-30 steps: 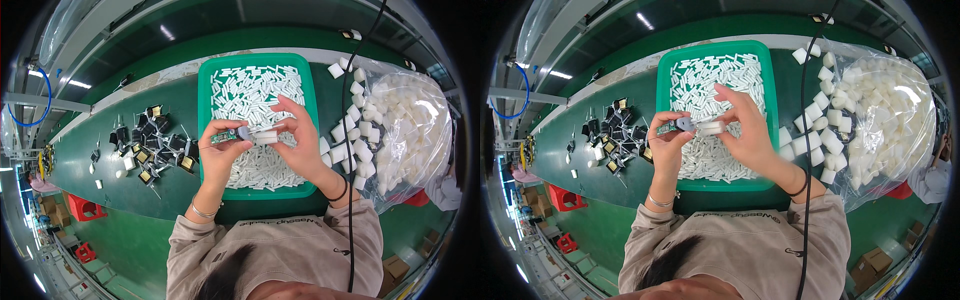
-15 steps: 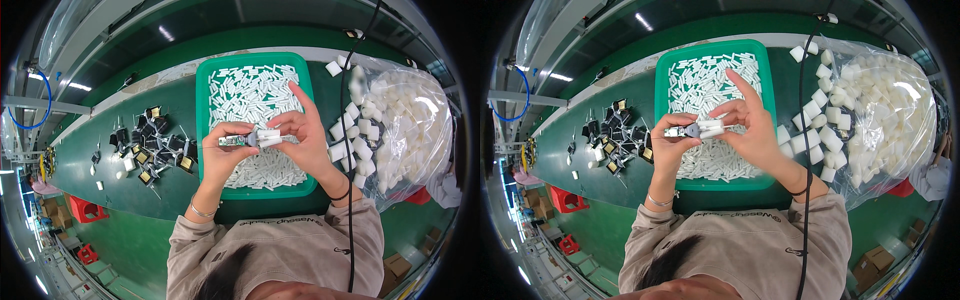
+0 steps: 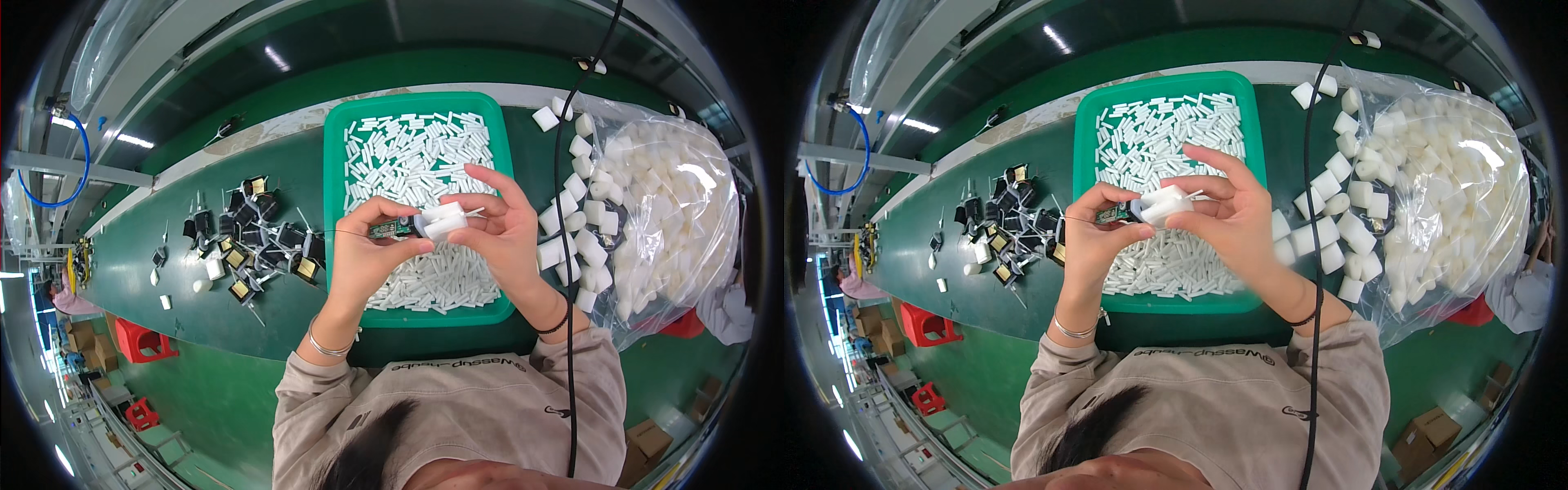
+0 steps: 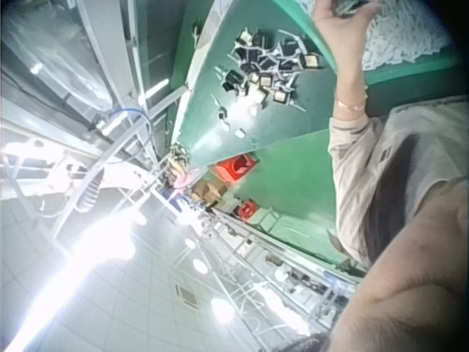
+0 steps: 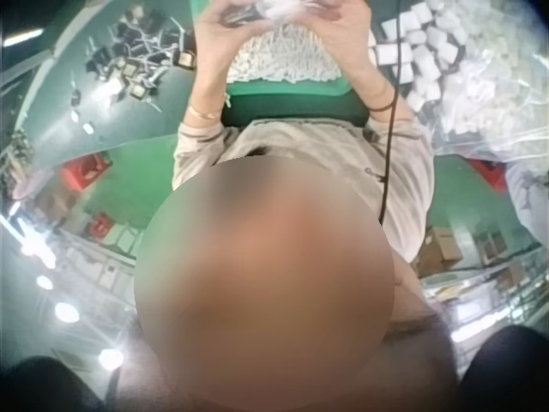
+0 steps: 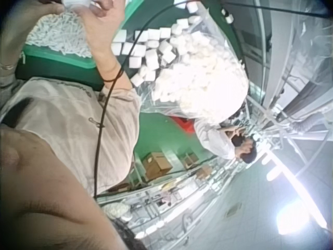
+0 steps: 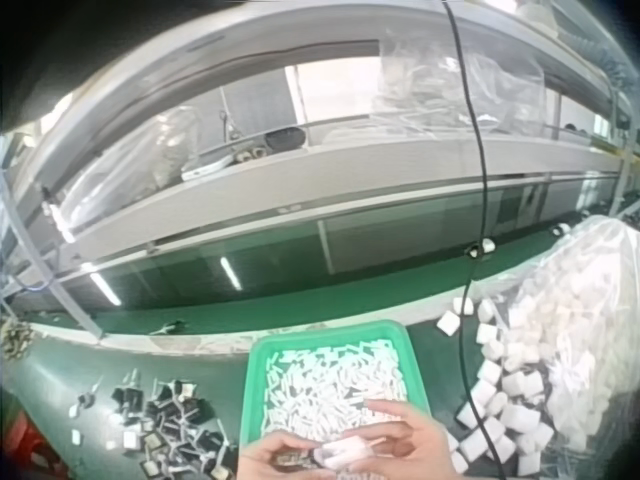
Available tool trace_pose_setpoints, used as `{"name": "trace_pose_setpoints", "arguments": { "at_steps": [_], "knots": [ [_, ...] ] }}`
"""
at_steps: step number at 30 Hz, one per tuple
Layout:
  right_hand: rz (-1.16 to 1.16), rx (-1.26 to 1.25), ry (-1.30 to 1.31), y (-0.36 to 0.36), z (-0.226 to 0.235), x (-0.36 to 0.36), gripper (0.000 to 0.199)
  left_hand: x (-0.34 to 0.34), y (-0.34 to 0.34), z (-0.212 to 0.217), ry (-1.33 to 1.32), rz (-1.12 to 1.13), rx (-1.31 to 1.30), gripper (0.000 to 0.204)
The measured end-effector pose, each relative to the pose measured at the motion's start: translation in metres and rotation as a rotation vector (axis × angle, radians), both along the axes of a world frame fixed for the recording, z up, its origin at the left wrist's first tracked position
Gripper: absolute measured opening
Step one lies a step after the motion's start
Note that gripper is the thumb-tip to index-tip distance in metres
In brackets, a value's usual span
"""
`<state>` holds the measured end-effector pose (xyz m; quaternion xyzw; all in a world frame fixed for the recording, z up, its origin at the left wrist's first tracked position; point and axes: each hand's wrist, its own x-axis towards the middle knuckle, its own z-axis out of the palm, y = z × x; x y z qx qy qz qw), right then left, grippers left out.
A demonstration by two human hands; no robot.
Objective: The person picks up a grey base component, inserts a white plastic rod into the center, and slides a white foam cylinder over the rod.
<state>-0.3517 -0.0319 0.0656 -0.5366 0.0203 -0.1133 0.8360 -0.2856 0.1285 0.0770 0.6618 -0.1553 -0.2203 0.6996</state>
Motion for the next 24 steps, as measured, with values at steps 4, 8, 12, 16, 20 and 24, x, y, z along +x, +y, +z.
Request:
{"name": "trace_pose_setpoints", "arguments": {
  "at_steps": [4,8,12,16,20,24],
  "knots": [
    [-0.078,0.062,-0.024,0.001,-0.006,-0.002,0.056,0.000,-0.006,0.005,-0.010,-0.004,-0.002,0.030],
    [-0.090,0.054,-0.116,0.001,-0.007,-0.001,0.051,-0.004,-0.013,0.006,-0.186,0.019,0.040,0.030],
    [-0.039,0.029,-0.083,-0.001,-0.003,0.002,0.046,-0.006,-0.014,-0.006,-0.546,0.157,0.040,0.031],
    [-0.025,0.061,-0.060,0.001,0.003,-0.001,0.045,-0.006,-0.014,-0.010,-0.589,0.148,0.052,0.032],
    [-0.034,0.105,-0.057,0.003,0.007,-0.003,0.042,-0.005,-0.012,-0.007,-0.646,0.118,0.085,0.034],
    [0.000,0.009,-0.072,-0.004,0.002,0.000,0.035,-0.004,-0.012,-0.004,-0.471,0.084,0.107,0.030]
  ]
}}
